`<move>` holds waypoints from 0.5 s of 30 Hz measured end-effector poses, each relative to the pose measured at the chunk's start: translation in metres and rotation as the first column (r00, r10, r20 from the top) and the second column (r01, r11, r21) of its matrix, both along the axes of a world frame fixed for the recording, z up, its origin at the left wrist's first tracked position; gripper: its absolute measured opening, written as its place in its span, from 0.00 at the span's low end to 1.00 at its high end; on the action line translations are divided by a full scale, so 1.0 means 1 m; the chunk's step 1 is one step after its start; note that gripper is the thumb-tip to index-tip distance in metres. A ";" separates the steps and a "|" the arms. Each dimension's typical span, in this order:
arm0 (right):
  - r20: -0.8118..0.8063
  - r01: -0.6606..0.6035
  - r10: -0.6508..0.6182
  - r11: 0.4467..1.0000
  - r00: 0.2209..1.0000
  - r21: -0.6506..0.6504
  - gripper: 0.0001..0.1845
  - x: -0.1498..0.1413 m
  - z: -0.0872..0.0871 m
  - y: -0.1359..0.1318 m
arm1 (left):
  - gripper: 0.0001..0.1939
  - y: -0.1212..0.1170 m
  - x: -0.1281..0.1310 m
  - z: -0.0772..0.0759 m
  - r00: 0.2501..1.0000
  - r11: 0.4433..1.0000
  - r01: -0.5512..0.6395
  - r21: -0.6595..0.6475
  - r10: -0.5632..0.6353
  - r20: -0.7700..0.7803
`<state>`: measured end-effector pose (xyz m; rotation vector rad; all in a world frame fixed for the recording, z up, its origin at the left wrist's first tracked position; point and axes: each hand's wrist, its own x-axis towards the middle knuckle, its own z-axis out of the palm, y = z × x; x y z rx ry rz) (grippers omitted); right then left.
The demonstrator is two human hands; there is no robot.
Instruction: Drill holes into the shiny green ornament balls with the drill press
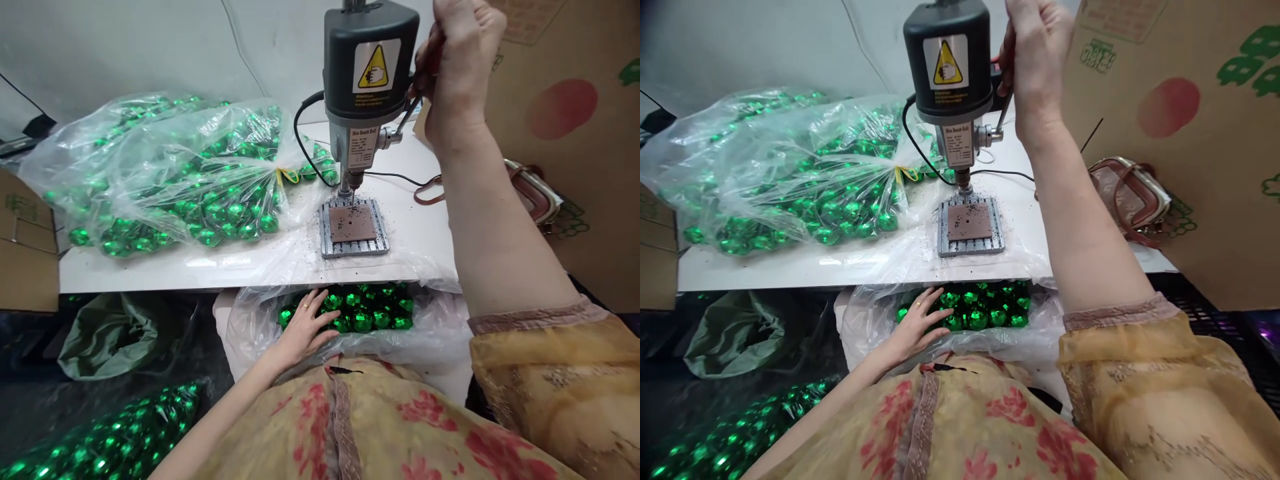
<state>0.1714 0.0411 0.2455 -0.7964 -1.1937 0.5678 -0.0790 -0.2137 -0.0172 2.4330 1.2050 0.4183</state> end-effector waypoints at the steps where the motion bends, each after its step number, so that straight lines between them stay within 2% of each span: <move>1: -0.027 0.018 -0.018 1.000 0.999 0.008 0.24 -0.001 0.000 0.003 | 0.22 -0.006 -0.003 0.002 1.000 1.000 0.025 0.003 -0.025 -0.007; 4: -0.013 0.079 -0.079 0.997 0.997 0.008 0.22 -0.001 -0.001 0.011 | 0.20 -0.026 -0.012 0.005 0.996 0.996 0.091 -0.018 -0.091 -0.013; 9: 0.093 0.126 -0.123 0.992 0.988 -0.024 0.17 0.003 -0.002 0.021 | 0.12 -0.043 -0.022 0.012 0.994 0.986 0.099 -0.136 -0.090 0.070; 11: 0.115 0.144 -0.140 0.989 0.984 -0.027 0.16 0.003 -0.001 0.023 | 0.14 -0.046 -0.019 0.023 0.978 0.965 0.153 -0.212 -0.116 0.176; 15: 0.180 0.173 -0.164 0.984 0.970 -0.036 0.15 0.007 -0.005 0.019 | 0.16 -0.053 -0.003 0.057 0.922 0.926 0.216 -0.309 -0.089 0.376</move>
